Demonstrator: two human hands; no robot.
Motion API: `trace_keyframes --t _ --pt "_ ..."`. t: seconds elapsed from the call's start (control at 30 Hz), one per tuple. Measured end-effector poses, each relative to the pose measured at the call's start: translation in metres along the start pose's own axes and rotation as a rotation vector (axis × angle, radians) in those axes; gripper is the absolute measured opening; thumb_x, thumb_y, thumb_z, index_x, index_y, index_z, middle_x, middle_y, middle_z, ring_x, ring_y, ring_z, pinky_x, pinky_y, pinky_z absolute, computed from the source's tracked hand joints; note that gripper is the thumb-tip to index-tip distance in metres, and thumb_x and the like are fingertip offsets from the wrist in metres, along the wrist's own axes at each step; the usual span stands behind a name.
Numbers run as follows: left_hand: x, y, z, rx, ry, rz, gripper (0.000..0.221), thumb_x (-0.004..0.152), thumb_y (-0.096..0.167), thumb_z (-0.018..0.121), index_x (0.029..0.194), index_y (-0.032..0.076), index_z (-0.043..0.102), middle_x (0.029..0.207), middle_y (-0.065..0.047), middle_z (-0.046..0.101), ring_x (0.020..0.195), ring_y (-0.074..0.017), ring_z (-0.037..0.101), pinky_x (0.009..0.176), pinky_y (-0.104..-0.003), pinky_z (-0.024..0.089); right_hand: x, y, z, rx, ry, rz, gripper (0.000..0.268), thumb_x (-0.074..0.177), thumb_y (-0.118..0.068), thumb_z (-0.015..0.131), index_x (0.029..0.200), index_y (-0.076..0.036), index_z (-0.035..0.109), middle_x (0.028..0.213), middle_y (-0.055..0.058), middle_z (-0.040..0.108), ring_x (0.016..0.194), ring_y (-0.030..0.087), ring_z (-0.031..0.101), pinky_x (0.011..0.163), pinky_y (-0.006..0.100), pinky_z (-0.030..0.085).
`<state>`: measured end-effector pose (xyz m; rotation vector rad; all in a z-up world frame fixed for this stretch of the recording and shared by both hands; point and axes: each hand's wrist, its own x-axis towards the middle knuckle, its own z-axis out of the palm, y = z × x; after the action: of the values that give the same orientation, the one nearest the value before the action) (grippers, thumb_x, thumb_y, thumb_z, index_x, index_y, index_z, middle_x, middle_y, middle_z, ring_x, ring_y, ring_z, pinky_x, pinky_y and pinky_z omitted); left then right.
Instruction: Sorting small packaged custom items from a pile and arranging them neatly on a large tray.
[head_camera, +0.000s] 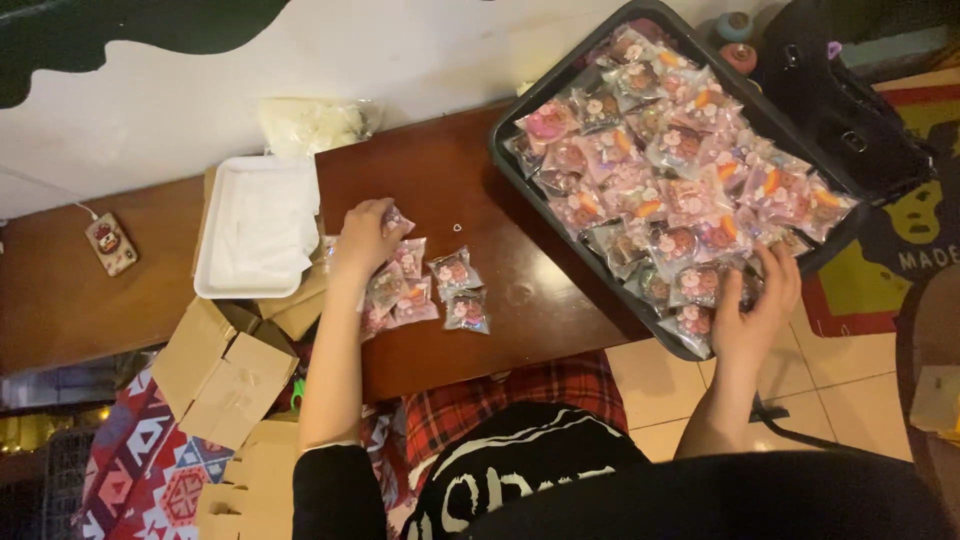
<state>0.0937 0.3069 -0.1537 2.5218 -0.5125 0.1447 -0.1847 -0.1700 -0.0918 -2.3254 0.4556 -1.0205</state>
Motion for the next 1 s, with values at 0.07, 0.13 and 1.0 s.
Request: trace_keyframes --t 0.07,0.13,1.0 --pt "0.001 0.032 -0.022 -0.025 -0.001 -0.026 0.059 0.083 0.025 0.082 0.133 0.004 0.062 0.127 -0.022 0.065 0.118 -0.0420 0.062 0.101 -0.048 0.049 -0.002 -0.003 -0.001 -0.004 -0.006 0.013 0.041 0.106 -0.014 0.065 0.146 -0.005 0.058 0.158 0.022 0.049 0.151 0.042 0.041 0.126 0.052 0.031" --pt "0.007 0.052 -0.027 -0.057 0.002 -0.053 0.060 0.080 0.017 0.081 0.134 0.002 0.061 0.119 -0.023 0.067 0.111 -0.0426 0.064 0.095 -0.047 0.051 -0.002 -0.002 -0.004 -0.012 -0.013 0.018 0.040 0.107 -0.014 0.064 0.145 -0.005 0.059 0.158 0.022 0.050 0.151 0.042 0.041 0.126 0.052 0.032" --pt "0.036 0.095 -0.029 0.051 -0.141 0.145 0.058 0.092 0.038 0.072 0.144 0.018 0.055 0.155 -0.015 0.048 0.144 -0.0347 0.043 0.117 -0.054 0.032 0.001 0.003 -0.008 -0.028 -0.050 -0.044 0.043 0.105 -0.015 0.065 0.146 -0.004 0.057 0.157 0.023 0.049 0.150 0.043 0.040 0.126 0.052 0.029"
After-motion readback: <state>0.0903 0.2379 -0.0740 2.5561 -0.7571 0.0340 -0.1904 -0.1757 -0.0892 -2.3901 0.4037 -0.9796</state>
